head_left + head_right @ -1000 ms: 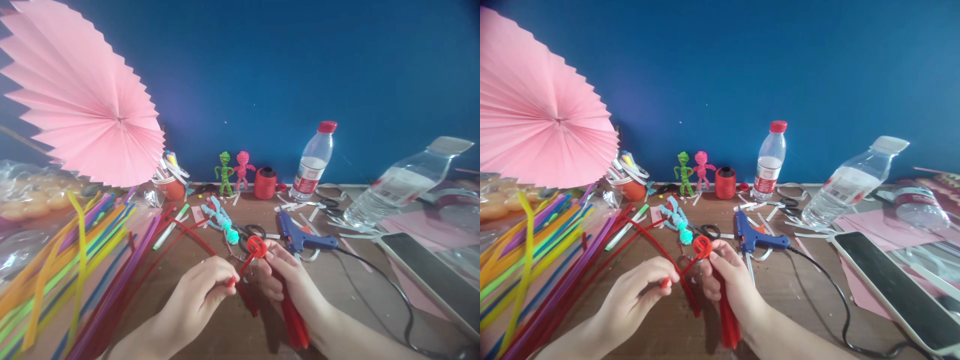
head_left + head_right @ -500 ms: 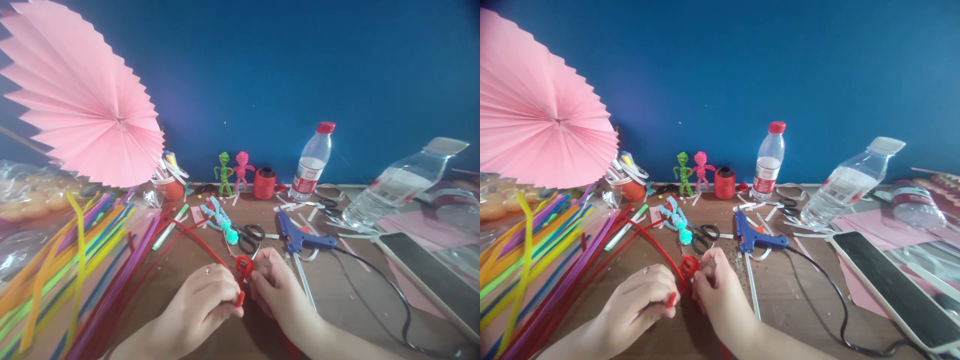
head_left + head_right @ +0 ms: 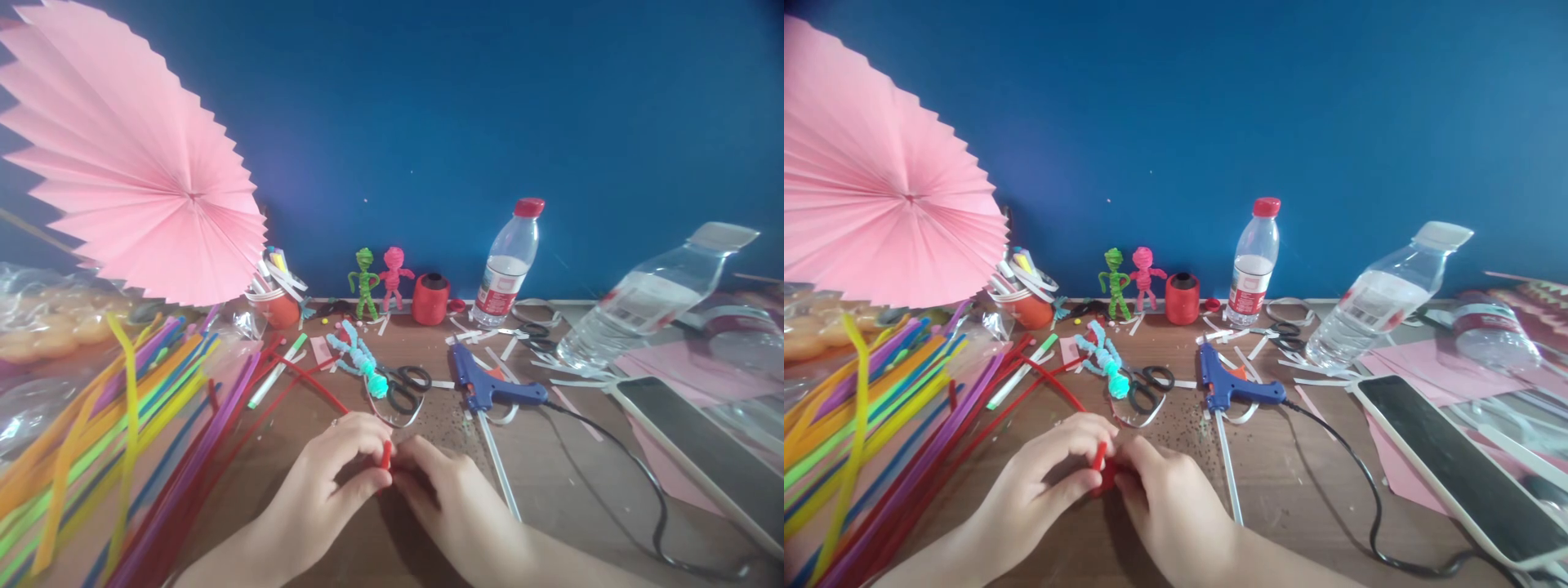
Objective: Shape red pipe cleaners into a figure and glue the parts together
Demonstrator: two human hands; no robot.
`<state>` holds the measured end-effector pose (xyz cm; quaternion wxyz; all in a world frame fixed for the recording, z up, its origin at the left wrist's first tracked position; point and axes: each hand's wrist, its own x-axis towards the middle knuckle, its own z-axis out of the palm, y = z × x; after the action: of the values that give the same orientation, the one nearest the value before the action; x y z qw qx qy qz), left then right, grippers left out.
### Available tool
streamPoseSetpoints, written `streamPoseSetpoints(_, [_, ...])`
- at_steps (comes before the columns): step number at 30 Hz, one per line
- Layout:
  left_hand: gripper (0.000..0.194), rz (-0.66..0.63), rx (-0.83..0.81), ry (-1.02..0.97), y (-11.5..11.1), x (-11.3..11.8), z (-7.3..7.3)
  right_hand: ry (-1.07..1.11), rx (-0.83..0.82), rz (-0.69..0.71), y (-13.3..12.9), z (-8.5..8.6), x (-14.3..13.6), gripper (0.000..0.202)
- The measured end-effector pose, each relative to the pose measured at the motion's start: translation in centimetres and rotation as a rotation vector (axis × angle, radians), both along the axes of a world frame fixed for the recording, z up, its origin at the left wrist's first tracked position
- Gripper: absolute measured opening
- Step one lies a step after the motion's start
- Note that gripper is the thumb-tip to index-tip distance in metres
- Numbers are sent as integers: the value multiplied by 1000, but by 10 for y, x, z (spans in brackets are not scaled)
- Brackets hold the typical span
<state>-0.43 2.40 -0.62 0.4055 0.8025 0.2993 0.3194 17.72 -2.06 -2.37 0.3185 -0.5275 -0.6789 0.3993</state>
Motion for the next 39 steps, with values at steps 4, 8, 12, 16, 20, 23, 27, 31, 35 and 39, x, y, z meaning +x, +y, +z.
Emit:
streamPoseSetpoints(4, [17,84,-269,23,0,2,4,-15,48,55,0,2,1,14])
streamPoseSetpoints(8, [19,87,-383,1,1,6,8,-75,93,77,-1,3,2,14])
streamPoseSetpoints(12, [19,66,-467,-75,1,7,7,-179,228,118,-2,3,2,17])
streamPoseSetpoints(16, [16,87,-490,-65,2,8,4,-319,469,167,-4,3,4,25])
streamPoseSetpoints(20, [18,120,-508,-42,3,9,7,-293,641,102,-7,-2,4,20])
streamPoseSetpoints(23, [16,125,-511,-31,4,9,10,-161,537,23,-9,-2,2,15])
streamPoseSetpoints(27, [15,114,-442,-27,5,7,11,-36,42,-75,-4,10,-1,18])
streamPoseSetpoints(31, [15,76,-406,-36,7,2,10,355,-631,-24,7,19,-1,19])
streamPoseSetpoints(35, [10,39,-415,-107,7,-1,9,707,-986,143,13,16,4,37])
streamPoseSetpoints(39, [11,13,-445,-126,6,-1,10,528,-763,130,10,16,6,28])
